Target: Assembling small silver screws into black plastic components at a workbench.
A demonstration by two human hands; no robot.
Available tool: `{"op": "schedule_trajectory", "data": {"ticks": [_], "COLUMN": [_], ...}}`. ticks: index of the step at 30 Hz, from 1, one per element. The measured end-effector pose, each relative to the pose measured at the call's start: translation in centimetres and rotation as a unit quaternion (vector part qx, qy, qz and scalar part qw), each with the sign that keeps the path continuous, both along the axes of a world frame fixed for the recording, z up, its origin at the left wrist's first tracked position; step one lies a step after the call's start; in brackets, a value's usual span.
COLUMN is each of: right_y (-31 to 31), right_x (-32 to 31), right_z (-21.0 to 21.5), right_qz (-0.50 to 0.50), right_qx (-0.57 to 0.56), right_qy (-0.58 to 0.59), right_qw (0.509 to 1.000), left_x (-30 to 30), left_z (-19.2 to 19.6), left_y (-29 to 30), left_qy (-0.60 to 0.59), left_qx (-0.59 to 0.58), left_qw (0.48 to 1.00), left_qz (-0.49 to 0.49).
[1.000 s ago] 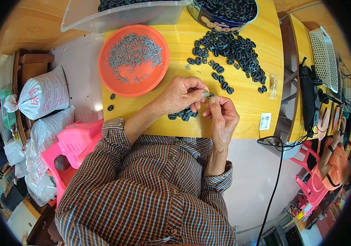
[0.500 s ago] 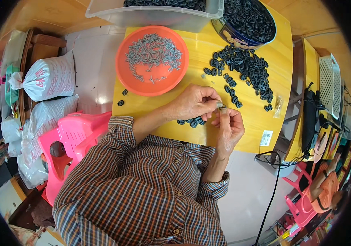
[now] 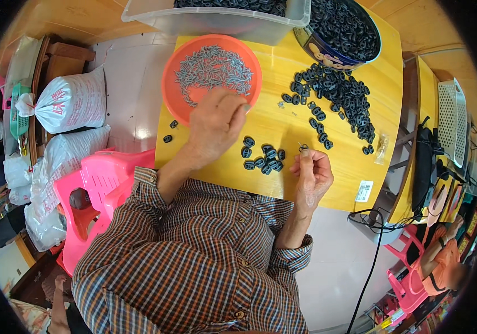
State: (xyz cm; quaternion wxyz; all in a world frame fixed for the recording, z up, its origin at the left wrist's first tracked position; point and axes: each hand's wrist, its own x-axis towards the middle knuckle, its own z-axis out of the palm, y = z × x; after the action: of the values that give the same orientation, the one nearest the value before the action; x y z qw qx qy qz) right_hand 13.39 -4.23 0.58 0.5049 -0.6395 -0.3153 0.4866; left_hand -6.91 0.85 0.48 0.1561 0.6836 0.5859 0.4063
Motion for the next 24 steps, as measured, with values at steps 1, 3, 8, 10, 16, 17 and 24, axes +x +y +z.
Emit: {"op": "schedule_trajectory", "data": {"ticks": [1,3,8,10,16,17,24], "right_y": [0.0,0.0,0.0,0.1,0.1,0.1,0.1], "right_x": [0.0,0.0,0.0,0.0,-0.2,-0.2,0.0], "right_z": [0.1,-0.1,-0.1,-0.1,-0.1,-0.1,-0.2], "right_qz": [0.005,0.004,0.002,0.001,-0.007,-0.010,0.002], "right_qx": [0.000,0.001,0.003,-0.002,-0.005,-0.006,0.003], "right_qy": [-0.002,0.002,-0.003,0.002,0.017,0.015,0.022], "right_qw": [1.000,1.000,1.000,1.000,1.000,1.000,1.000], "left_x": [-0.5,-1.1,-1.1,-0.9,-1.0,-1.0,-0.2], "left_z": [-0.1,-0.3,0.0,0.0,-0.2,-0.2,-0.3], "left_y": [0.2,0.4,0.6,0.5,0.9,0.8,0.9], "left_qy": [0.051,0.102,0.193,0.182,0.156,0.152,0.118], "left_qx": [0.011,0.021,0.011,-0.006,-0.031,-0.035,-0.021], "left_qw": [0.999,0.994,0.981,0.983,0.987,0.988,0.992], "left_qz": [0.009,0.016,-0.013,-0.014,-0.020,-0.017,-0.031]}}
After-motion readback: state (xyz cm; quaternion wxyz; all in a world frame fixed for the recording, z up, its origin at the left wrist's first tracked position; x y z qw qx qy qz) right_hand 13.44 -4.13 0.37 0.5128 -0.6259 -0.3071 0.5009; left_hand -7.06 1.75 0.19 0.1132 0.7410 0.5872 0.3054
